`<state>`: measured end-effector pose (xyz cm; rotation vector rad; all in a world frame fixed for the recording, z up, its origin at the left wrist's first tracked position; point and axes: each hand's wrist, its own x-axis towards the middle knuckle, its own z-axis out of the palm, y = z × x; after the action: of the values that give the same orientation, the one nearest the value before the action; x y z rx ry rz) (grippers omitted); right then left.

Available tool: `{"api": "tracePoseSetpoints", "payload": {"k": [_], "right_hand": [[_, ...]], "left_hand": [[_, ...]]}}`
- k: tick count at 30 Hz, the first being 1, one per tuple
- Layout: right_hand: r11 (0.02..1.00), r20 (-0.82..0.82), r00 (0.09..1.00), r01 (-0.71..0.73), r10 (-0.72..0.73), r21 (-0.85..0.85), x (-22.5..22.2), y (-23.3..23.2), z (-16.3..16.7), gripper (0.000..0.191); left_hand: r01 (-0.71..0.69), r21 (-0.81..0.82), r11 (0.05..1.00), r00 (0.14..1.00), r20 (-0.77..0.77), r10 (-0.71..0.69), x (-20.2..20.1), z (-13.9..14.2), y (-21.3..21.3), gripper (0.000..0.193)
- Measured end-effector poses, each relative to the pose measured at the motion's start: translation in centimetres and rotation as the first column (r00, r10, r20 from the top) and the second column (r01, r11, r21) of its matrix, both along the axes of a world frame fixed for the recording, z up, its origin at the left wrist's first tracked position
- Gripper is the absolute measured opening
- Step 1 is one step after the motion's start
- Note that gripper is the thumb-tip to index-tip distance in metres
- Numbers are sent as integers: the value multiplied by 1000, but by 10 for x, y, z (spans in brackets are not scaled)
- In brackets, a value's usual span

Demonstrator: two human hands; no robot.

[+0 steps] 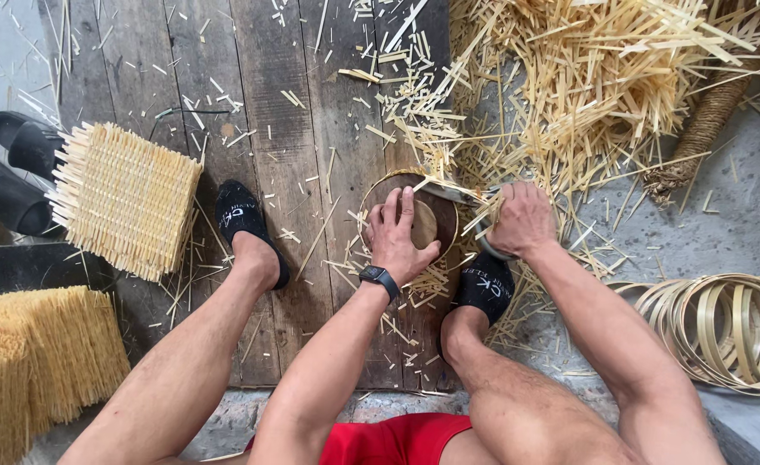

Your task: The person weaves bamboo strips into small round bowls using a wooden mold and shears. They place a bamboo mat on the mold, wrap a bamboo ring around it, trim excess strips, and repeat the process to produce multiple finished bowls.

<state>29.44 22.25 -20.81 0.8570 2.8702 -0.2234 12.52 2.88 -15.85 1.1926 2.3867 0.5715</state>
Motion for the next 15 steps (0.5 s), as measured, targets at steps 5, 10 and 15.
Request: {"api": "tracePoseSetpoints", "payload": {"k": [5,10,15], "right_hand": [[997,98,995,22,-14,-79,11,9,-3,23],[1000,-105,994,-4,5,9,11,12,-3,35],[998,-50,998,-38,41,56,2,4,2,56]], "left_hand": [[70,-32,997,997,37,-69,-11,-2,-1,114],[126,-66,990,991,55,-122,-19,2,0,113],[307,-104,946,951,68,-301,-29,8,2,114]]}}
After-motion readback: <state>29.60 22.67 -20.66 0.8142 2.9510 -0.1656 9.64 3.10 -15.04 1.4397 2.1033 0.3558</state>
